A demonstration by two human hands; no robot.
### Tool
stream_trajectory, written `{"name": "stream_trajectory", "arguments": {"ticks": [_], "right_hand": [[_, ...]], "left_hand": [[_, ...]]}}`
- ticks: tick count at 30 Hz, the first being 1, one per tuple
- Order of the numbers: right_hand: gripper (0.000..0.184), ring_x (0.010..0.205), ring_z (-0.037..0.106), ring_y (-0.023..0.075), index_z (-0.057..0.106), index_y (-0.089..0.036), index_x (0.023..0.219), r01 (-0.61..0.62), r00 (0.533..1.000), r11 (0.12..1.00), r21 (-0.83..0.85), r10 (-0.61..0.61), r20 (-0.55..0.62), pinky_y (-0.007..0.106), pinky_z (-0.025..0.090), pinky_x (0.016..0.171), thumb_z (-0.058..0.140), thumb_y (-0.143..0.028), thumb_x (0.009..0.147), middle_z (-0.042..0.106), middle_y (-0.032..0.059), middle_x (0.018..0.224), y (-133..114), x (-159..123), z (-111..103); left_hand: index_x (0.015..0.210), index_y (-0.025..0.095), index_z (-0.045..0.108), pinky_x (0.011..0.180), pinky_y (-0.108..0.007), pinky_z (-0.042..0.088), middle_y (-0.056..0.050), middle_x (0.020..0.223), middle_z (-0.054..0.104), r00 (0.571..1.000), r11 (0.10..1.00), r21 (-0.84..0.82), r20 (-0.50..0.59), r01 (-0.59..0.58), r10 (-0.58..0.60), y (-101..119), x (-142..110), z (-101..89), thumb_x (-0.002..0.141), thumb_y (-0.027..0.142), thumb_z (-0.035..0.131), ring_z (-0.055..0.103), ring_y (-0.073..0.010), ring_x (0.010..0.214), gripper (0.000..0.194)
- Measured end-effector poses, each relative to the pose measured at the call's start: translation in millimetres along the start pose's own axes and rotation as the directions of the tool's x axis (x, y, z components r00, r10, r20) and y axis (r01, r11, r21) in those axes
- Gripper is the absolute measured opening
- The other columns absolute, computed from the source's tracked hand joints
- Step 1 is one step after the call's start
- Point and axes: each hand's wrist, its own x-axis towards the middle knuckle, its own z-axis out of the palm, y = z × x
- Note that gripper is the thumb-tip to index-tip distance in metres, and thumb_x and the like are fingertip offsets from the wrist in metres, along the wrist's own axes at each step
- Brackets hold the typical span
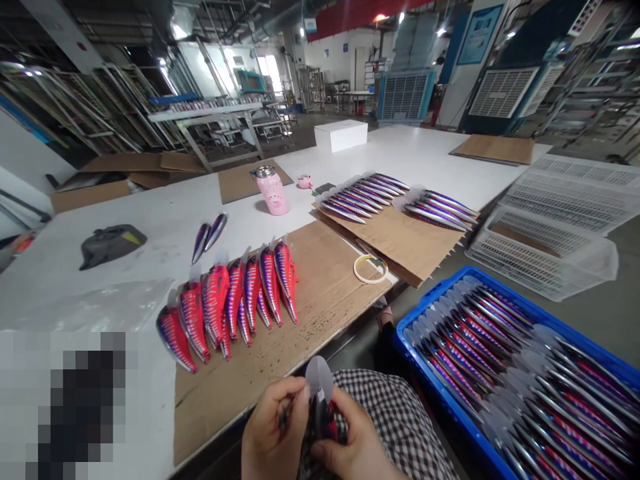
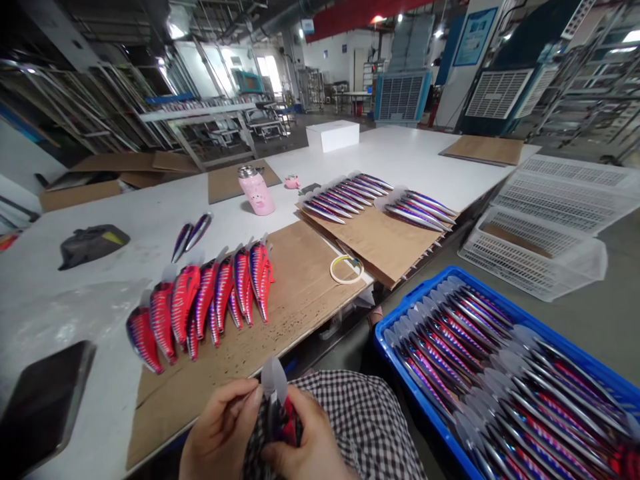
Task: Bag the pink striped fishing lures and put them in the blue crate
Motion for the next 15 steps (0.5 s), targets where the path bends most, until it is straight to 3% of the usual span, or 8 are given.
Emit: {"name": "stream_trajectory", "arguments": {"ticks": [5,10,15], "right_hand": [[0.066,0.108,0.056,0.0238,0.057,-0.028,0.12,0.014,0.998,0.995,-0.095,-0.019,-0.054,0.034,0.042,0.096,0.072,-0.008,0.059,0.062,0.0023,0.117,2.3,1.9,-0.3],[0.061,0.104,0.057,0.0243,0.059,-0.026,0.118,0.053,0.997,0.974,-0.218,-0.064,-0.045,0.035,0.043,0.094,0.072,-0.012,0.06,0.065,0.003,0.11,-1.6,4.5,-2.9],[0.06,0.103,0.057,0.0256,0.058,-0.025,0.117,0.082,0.994,0.943,-0.323,-0.102,-0.045,0.037,0.043,0.093,0.069,-0.011,0.06,0.065,0.0047,0.111,-3.6,4.1,-4.0]], "left_hand": [[0.084,0.022,0.065,0.062,-0.019,0.054,0.001,0.077,0.068,0.998,0.998,-0.023,0.028,-0.062,0.063,-2.0,-4.7,3.5,0.076,0.025,0.063,0.065,-0.014,0.067,0.009],[0.08,0.021,0.065,0.06,-0.02,0.054,0.001,0.073,0.068,0.999,0.998,-0.034,0.019,0.047,-0.047,-3.0,-5.3,4.1,0.074,0.028,0.064,0.064,-0.0147,0.064,0.009],[0.079,0.021,0.065,0.061,-0.019,0.054,0.002,0.072,0.067,0.997,0.989,-0.129,0.03,0.075,-0.072,-0.8,-6.7,3.7,0.072,0.025,0.067,0.064,-0.0141,0.062,0.008]]}}
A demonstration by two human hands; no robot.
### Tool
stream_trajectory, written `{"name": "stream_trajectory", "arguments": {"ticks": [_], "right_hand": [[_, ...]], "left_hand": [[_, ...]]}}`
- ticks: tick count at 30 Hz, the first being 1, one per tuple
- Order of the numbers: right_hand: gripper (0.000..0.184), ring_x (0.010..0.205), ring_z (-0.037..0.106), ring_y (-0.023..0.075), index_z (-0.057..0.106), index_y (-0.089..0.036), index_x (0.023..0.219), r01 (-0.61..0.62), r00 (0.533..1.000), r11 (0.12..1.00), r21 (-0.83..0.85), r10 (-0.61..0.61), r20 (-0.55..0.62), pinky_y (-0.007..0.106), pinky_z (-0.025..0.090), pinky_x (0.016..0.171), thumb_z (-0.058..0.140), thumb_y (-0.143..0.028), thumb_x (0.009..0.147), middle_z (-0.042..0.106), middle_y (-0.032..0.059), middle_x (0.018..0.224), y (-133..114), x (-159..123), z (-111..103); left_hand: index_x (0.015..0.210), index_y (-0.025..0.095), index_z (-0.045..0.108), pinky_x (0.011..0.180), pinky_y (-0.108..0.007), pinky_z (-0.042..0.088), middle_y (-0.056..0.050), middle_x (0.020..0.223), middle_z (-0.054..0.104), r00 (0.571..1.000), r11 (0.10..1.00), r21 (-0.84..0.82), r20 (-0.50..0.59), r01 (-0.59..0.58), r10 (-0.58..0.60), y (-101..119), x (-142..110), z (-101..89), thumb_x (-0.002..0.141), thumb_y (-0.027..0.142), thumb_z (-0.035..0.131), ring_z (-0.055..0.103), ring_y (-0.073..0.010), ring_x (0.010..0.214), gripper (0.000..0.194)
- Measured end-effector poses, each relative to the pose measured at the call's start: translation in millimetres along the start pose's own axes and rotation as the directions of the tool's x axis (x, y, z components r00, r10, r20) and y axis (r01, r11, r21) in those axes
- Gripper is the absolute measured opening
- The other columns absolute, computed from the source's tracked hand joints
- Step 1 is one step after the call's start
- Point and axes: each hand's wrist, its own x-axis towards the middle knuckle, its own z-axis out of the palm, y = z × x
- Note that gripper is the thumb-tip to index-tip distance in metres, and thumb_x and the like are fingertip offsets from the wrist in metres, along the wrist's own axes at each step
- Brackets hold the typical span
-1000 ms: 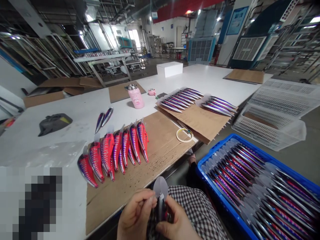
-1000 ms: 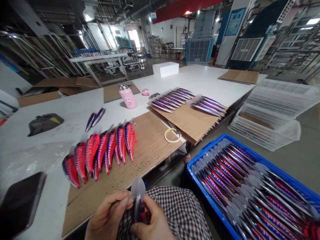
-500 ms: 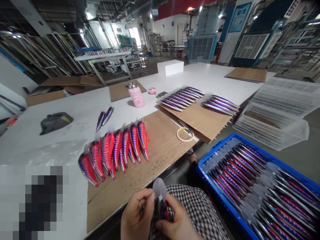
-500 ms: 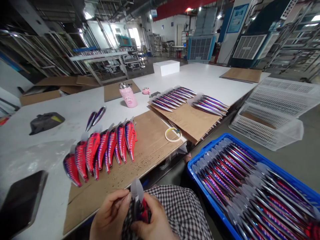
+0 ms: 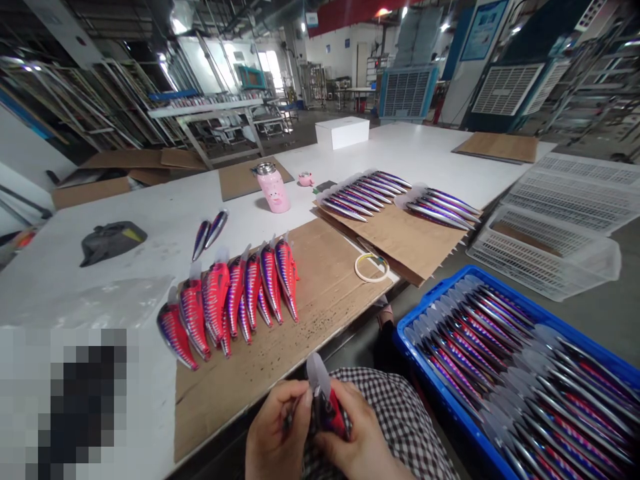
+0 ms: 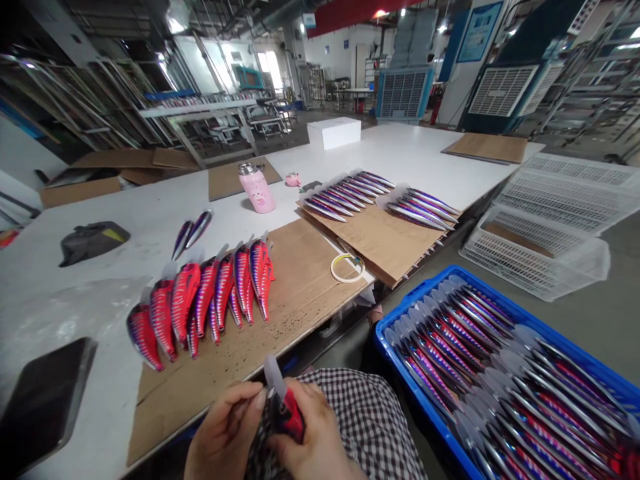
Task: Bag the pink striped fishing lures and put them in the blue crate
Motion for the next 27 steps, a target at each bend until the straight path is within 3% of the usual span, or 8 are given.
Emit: {"name": "stream_trajectory", "arguments": {"ticks": [4,9,13,18,21,24,27], "right_hand": [[0.062,0.107,0.056,0.0269,0.057,-0.024,0.119,0.018,1.0,0.999,-0.046,-0.018,0.004,0.04,0.04,0.098,0.069,-0.009,0.06,0.064,0.0064,0.114,1.1,-0.6,0.1],[0.061,0.106,0.057,0.0273,0.056,-0.022,0.119,0.012,0.999,0.996,-0.084,-0.009,0.035,0.044,0.037,0.1,0.069,-0.01,0.06,0.065,0.0076,0.113,2.4,-0.5,-1.3],[0.063,0.103,0.058,0.0253,0.056,-0.023,0.119,0.01,0.999,0.996,-0.085,-0.007,0.037,0.039,0.04,0.095,0.066,-0.008,0.059,0.066,0.0059,0.112,-0.9,-0.1,-1.7],[0.058,0.1,0.059,0.0243,0.059,-0.025,0.115,-0.034,0.999,0.998,-0.06,0.036,0.033,0.034,0.043,0.09,0.067,-0.01,0.06,0.067,0.003,0.108,-10.0,1.0,-1.6],[0.058,0.1,0.059,0.0247,0.059,-0.024,0.115,-0.027,0.998,0.996,-0.08,0.032,0.058,0.035,0.043,0.091,0.066,-0.009,0.06,0.067,0.0036,0.107,-12.4,1.3,-0.6],[0.057,0.1,0.06,0.0239,0.06,-0.025,0.114,-0.019,0.998,0.997,-0.074,0.024,0.06,0.034,0.042,0.093,0.065,-0.009,0.059,0.067,0.0026,0.107,-11.8,1.2,0.9],[0.059,0.1,0.059,0.0249,0.06,-0.024,0.115,-0.088,0.995,0.995,-0.054,0.09,0.032,0.034,0.043,0.091,0.066,-0.01,0.058,0.067,0.0038,0.107,-11.1,1.5,1.9]], "left_hand": [[0.08,0.022,0.065,0.065,-0.018,0.053,0.003,0.076,0.066,0.999,0.998,-0.054,-0.041,0.022,-0.024,1.7,-2.5,-2.3,0.073,0.023,0.066,0.063,-0.013,0.067,0.007],[0.08,0.023,0.065,0.065,-0.015,0.05,0.003,0.074,0.066,0.999,0.999,0.051,0.043,-0.011,0.009,-3.2,-1.1,-8.8,0.074,0.025,0.067,0.063,-0.0116,0.067,0.007],[0.081,0.021,0.065,0.064,-0.018,0.052,0.001,0.074,0.068,0.99,0.993,0.019,0.077,0.118,-0.119,-4.0,0.4,-6.9,0.075,0.031,0.066,0.064,-0.0138,0.066,0.011],[0.081,0.021,0.062,0.064,-0.019,0.054,0.002,0.069,0.067,0.958,0.941,-0.199,-0.028,0.273,-0.284,-2.2,-2.1,-0.6,0.071,0.038,0.07,0.065,-0.0147,0.066,0.021],[0.081,0.022,0.062,0.069,-0.02,0.054,0.002,0.075,0.068,0.959,0.946,-0.189,-0.054,0.264,-0.278,-2.3,-3.6,-0.8,0.07,0.038,0.071,0.065,-0.0149,0.07,0.021],[0.08,0.021,0.063,0.067,-0.021,0.054,0.002,0.071,0.066,0.965,0.958,-0.119,0.013,0.261,-0.261,-1.4,-2.5,-2.4,0.072,0.037,0.069,0.063,-0.0149,0.065,0.019],[0.085,0.021,0.063,0.067,-0.023,0.055,0.001,0.075,0.067,0.972,0.97,-0.063,0.051,0.234,-0.231,-0.7,0.3,-3.7,0.076,0.036,0.064,0.064,-0.0157,0.067,0.017]]}}
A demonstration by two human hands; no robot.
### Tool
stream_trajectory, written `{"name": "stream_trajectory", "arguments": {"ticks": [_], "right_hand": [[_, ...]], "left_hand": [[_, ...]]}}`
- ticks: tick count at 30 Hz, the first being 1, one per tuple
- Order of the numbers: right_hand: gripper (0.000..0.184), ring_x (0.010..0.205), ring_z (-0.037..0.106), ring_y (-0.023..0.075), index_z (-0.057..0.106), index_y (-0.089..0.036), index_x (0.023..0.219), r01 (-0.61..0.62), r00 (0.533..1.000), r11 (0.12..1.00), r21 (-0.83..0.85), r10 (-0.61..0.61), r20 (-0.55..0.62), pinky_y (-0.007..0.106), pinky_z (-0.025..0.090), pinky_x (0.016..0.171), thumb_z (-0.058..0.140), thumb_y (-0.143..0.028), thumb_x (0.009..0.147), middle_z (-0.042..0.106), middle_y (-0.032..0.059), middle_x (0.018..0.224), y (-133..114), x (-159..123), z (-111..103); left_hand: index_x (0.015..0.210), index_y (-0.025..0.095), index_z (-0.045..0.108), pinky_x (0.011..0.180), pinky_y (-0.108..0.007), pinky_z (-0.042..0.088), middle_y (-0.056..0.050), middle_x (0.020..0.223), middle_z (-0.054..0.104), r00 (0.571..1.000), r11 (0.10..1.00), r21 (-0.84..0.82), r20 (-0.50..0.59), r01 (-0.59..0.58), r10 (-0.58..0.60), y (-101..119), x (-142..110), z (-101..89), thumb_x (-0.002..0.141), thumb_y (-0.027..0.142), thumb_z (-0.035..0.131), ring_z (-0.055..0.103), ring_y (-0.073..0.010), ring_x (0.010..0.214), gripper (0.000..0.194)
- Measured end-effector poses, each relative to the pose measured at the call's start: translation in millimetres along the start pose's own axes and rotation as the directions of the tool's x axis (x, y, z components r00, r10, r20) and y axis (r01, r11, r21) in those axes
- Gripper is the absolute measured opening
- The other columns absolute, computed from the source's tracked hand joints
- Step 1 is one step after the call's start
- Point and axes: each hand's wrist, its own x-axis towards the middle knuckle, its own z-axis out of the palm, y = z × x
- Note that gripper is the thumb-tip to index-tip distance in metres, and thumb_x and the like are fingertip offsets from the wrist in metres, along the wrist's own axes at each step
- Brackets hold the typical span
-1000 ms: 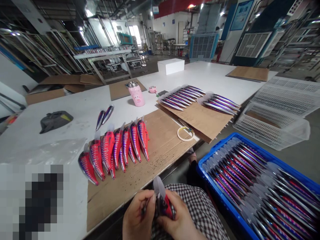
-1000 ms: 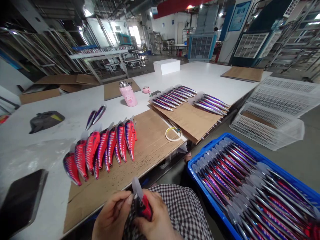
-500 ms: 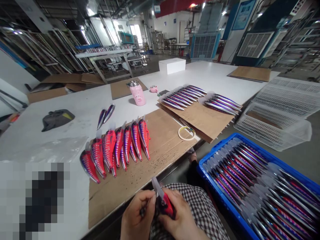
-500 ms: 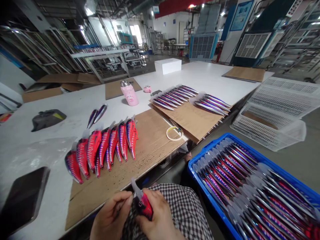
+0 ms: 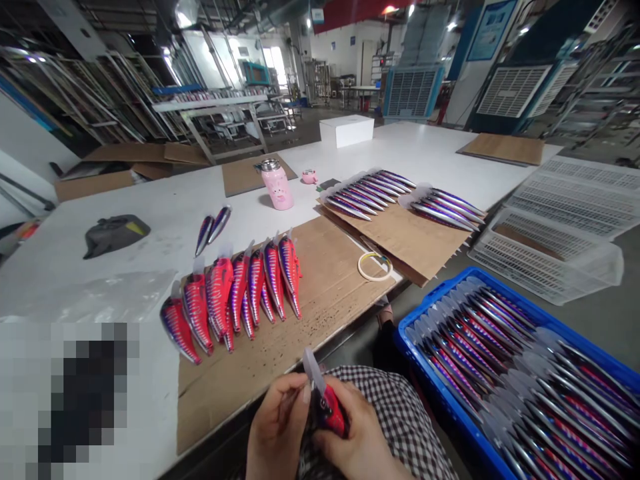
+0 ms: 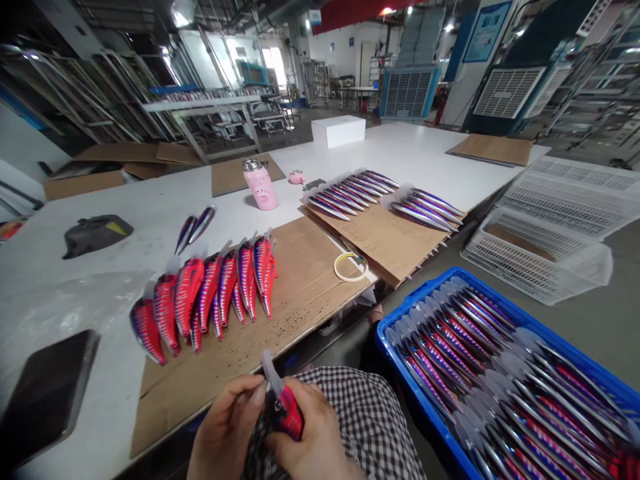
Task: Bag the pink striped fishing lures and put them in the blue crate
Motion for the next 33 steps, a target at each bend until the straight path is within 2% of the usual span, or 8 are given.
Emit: {"name": "stream_trajectory", "arguments": {"ticks": [3,7,15,19,23,25,28,33], "right_hand": [[0.059,0.097,0.059,0.0239,0.06,-0.024,0.115,-0.047,0.999,0.999,0.01,0.048,-0.013,0.033,0.045,0.087,0.066,-0.009,0.058,0.067,0.0034,0.104,-1.4,0.6,-0.1],[0.054,0.093,0.059,0.0223,0.062,-0.025,0.11,-0.014,1.0,1.0,-0.017,0.014,-0.01,0.032,0.044,0.086,0.066,-0.007,0.059,0.067,0.0016,0.102,-2.8,1.1,-0.8],[0.057,0.095,0.058,0.024,0.061,-0.023,0.111,-0.022,1.0,0.998,-0.051,0.022,0.003,0.034,0.043,0.086,0.066,-0.006,0.057,0.068,0.0019,0.103,-0.1,1.2,-0.8],[0.052,0.089,0.059,0.0225,0.063,-0.024,0.107,-0.032,0.999,0.997,-0.07,0.033,0.02,0.031,0.044,0.08,0.065,-0.008,0.058,0.067,0.0008,0.096,-5.4,1.7,-2.1],[0.052,0.083,0.059,0.0214,0.063,-0.024,0.107,-0.074,0.997,0.995,-0.073,0.076,0.03,0.03,0.044,0.078,0.065,-0.008,0.058,0.067,0.0009,0.091,-11.4,2.1,-4.1],[0.051,0.081,0.058,0.0208,0.064,-0.024,0.106,-0.085,0.996,0.995,-0.061,0.087,0.028,0.029,0.043,0.078,0.065,-0.008,0.058,0.067,0.0004,0.091,-12.8,2.4,-5.0],[0.05,0.082,0.058,0.0195,0.064,-0.026,0.105,-0.074,0.997,0.997,-0.03,0.075,0.032,0.027,0.043,0.077,0.064,-0.008,0.058,0.066,-0.0015,0.089,-14.2,3.2,-6.5],[0.047,0.083,0.059,0.0184,0.065,-0.025,0.102,-0.078,0.996,0.997,-0.015,0.078,0.035,0.025,0.043,0.076,0.064,-0.006,0.058,0.066,-0.0025,0.088,-14.3,3.6,-6.7]], "left_hand": [[0.092,0.022,0.062,0.067,-0.025,0.055,-0.003,0.088,0.066,0.986,0.979,0.125,0.047,-0.163,0.158,-0.3,3.5,-2.0,0.078,0.032,0.061,0.065,-0.0179,0.076,0.017],[0.089,0.022,0.062,0.06,-0.024,0.054,-0.004,0.092,0.064,0.929,0.856,0.361,0.107,-0.369,0.356,0.8,8.4,-5.3,0.076,0.026,0.062,0.063,-0.0176,0.076,0.013],[0.084,0.023,0.063,0.067,-0.023,0.053,-0.003,0.088,0.064,0.893,0.79,0.417,0.197,-0.449,0.404,5.0,12.8,-7.2,0.081,0.021,0.053,0.063,-0.0171,0.081,0.011],[0.081,0.022,0.062,0.068,-0.025,0.052,-0.003,0.086,0.063,0.933,0.866,0.353,0.192,-0.355,0.304,0.6,16.2,-7.8,0.082,0.025,0.052,0.062,-0.0176,0.079,0.01],[0.089,0.021,0.059,0.066,-0.026,0.053,-0.002,0.08,0.066,0.989,0.989,0.143,0.147,-0.042,0.021,-4.1,14.2,-6.3,0.082,0.035,0.055,0.063,-0.0175,0.071,0.017],[0.09,0.02,0.058,0.059,-0.023,0.051,0.0,0.073,0.066,0.992,0.996,0.017,0.093,0.082,-0.083,-2.4,10.9,-3.6,0.078,0.038,0.06,0.061,-0.016,0.065,0.022],[0.087,0.02,0.058,0.058,-0.022,0.05,0.0,0.074,0.067,0.986,0.98,-0.11,0.025,0.164,-0.162,4.9,6.5,0.2,0.072,0.04,0.068,0.06,-0.0151,0.063,0.027],[0.086,0.019,0.063,0.063,-0.023,0.052,0.0,0.071,0.067,0.968,0.946,-0.21,0.105,0.245,-0.227,4.4,5.7,-6.8,0.068,0.046,0.072,0.061,-0.0159,0.067,0.034]]}}
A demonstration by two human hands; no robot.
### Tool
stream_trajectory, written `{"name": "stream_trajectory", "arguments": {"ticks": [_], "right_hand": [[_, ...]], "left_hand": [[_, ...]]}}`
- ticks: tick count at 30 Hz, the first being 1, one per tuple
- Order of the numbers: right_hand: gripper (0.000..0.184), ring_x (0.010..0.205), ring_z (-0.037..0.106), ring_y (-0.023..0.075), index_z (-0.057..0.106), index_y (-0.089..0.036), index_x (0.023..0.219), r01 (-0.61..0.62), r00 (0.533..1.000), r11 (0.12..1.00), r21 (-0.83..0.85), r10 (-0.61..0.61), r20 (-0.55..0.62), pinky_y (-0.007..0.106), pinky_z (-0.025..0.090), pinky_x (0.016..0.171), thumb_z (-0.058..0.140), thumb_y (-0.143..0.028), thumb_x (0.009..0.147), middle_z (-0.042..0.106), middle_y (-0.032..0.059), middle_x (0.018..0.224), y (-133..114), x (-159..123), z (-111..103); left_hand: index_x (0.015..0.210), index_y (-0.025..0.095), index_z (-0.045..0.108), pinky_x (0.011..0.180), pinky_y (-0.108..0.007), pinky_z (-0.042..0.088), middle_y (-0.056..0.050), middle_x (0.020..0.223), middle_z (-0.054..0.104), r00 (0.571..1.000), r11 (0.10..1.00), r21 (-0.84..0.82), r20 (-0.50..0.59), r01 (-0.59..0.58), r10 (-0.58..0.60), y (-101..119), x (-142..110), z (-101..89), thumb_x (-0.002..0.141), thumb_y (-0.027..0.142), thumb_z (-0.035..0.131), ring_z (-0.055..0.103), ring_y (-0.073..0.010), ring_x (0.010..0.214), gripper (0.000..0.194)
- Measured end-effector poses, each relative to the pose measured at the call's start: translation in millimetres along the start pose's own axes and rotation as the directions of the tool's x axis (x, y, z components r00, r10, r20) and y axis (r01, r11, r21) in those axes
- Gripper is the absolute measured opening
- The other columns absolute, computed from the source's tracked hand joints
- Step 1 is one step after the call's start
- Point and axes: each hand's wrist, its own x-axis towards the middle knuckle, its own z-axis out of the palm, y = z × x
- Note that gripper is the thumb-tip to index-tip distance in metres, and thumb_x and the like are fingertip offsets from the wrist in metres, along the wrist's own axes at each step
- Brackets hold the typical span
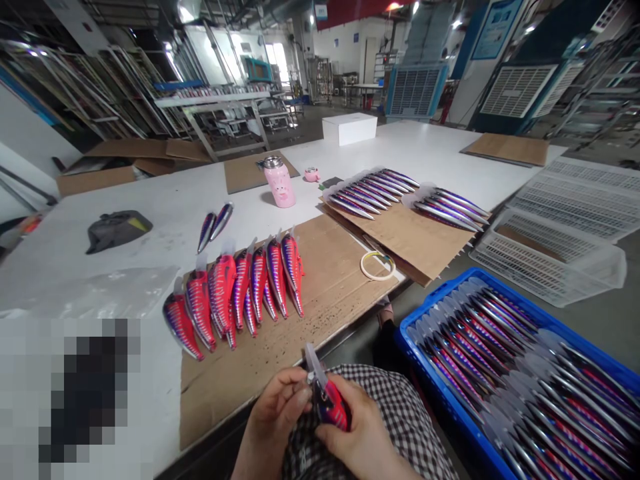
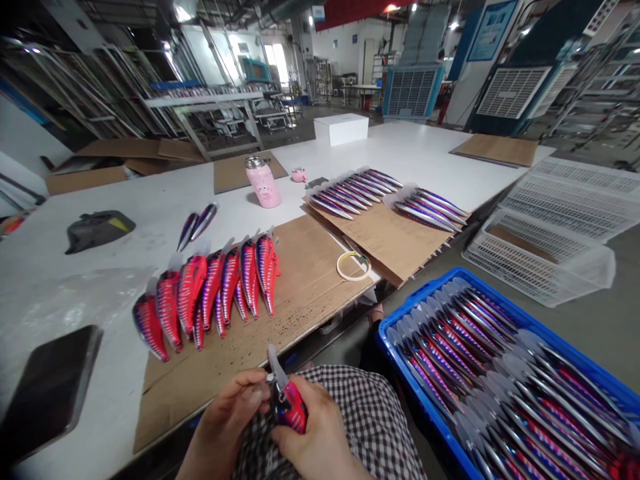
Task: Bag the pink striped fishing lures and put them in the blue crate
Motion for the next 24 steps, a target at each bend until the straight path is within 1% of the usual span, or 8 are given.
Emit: {"name": "stream_trajectory", "arguments": {"ticks": [4,6,8,12,15,18,20,24], "right_hand": [[0.047,0.082,0.058,0.0189,0.065,-0.025,0.101,-0.016,1.0,1.0,-0.018,0.015,-0.01,0.026,0.042,0.077,0.064,-0.007,0.058,0.066,-0.0018,0.087,5.4,-0.2,3.4],[0.049,0.082,0.058,0.0187,0.064,-0.025,0.102,-0.012,1.0,1.0,-0.016,0.012,-0.013,0.027,0.042,0.078,0.064,-0.006,0.057,0.066,-0.0022,0.087,8.0,-0.2,5.0],[0.049,0.083,0.058,0.0184,0.064,-0.026,0.102,-0.009,1.0,1.0,-0.014,0.008,-0.02,0.026,0.042,0.079,0.063,-0.006,0.057,0.067,-0.0025,0.088,9.5,-0.3,5.9],[0.048,0.086,0.058,0.0186,0.064,-0.025,0.101,-0.005,1.0,1.0,-0.027,0.005,-0.019,0.027,0.042,0.08,0.064,-0.006,0.057,0.067,-0.0023,0.091,9.5,-1.1,6.6],[0.046,0.088,0.058,0.0194,0.064,-0.024,0.1,-0.003,1.0,0.999,-0.054,0.002,-0.011,0.028,0.042,0.081,0.065,-0.007,0.058,0.067,-0.0015,0.092,7.9,-1.5,6.9],[0.048,0.088,0.058,0.0207,0.064,-0.023,0.103,-0.016,1.0,0.996,-0.083,0.016,-0.004,0.03,0.043,0.081,0.066,-0.007,0.057,0.067,-0.0001,0.093,6.6,-1.5,7.0],[0.051,0.09,0.059,0.0218,0.063,-0.022,0.106,-0.013,1.0,0.996,-0.094,0.012,-0.003,0.031,0.043,0.082,0.066,-0.006,0.057,0.068,0.0009,0.095,7.2,-1.6,7.4],[0.055,0.093,0.059,0.024,0.061,-0.021,0.11,0.019,1.0,0.993,-0.12,-0.019,0.003,0.034,0.044,0.085,0.067,-0.007,0.057,0.068,0.0032,0.1,11.7,-1.8,9.1]], "left_hand": [[0.094,0.017,0.066,0.069,-0.023,0.053,-0.005,0.079,0.07,0.995,0.99,-0.122,0.069,0.075,-0.067,-12.1,2.8,-13.8,0.072,0.05,0.068,0.063,-0.0171,0.073,0.04],[0.095,0.017,0.067,0.072,-0.024,0.054,-0.006,0.082,0.071,0.993,0.984,-0.144,0.062,0.107,-0.099,-14.5,2.7,-15.9,0.07,0.051,0.069,0.064,-0.0187,0.077,0.042],[0.093,0.017,0.069,0.074,-0.025,0.054,-0.006,0.083,0.072,0.993,0.986,-0.121,0.041,0.116,-0.112,-12.0,1.8,-14.2,0.066,0.049,0.073,0.064,-0.0202,0.08,0.042],[0.084,0.018,0.071,0.071,-0.027,0.054,-0.004,0.077,0.071,0.997,0.996,-0.02,-0.004,0.081,-0.081,-1.6,2.0,-7.0,0.061,0.047,0.076,0.064,-0.021,0.075,0.038],[0.077,0.019,0.069,0.064,-0.025,0.053,-0.002,0.07,0.069,0.999,0.998,0.042,-0.014,0.048,-0.047,1.4,4.2,-4.2,0.059,0.044,0.077,0.062,-0.0185,0.066,0.032],[0.071,0.019,0.066,0.058,-0.02,0.05,0.001,0.064,0.066,1.0,0.999,0.041,-0.004,0.001,-0.001,-0.4,6.3,-3.2,0.059,0.04,0.078,0.058,-0.0144,0.06,0.027],[0.071,0.019,0.064,0.057,-0.017,0.048,0.003,0.061,0.064,1.0,0.999,0.033,0.004,-0.003,0.003,-2.7,7.2,-3.1,0.061,0.039,0.077,0.056,-0.0121,0.058,0.026],[0.077,0.019,0.061,0.058,-0.018,0.048,0.003,0.062,0.064,1.0,1.0,0.006,0.009,0.012,-0.012,-9.7,9.5,-4.9,0.062,0.04,0.077,0.057,-0.0125,0.059,0.031]]}}
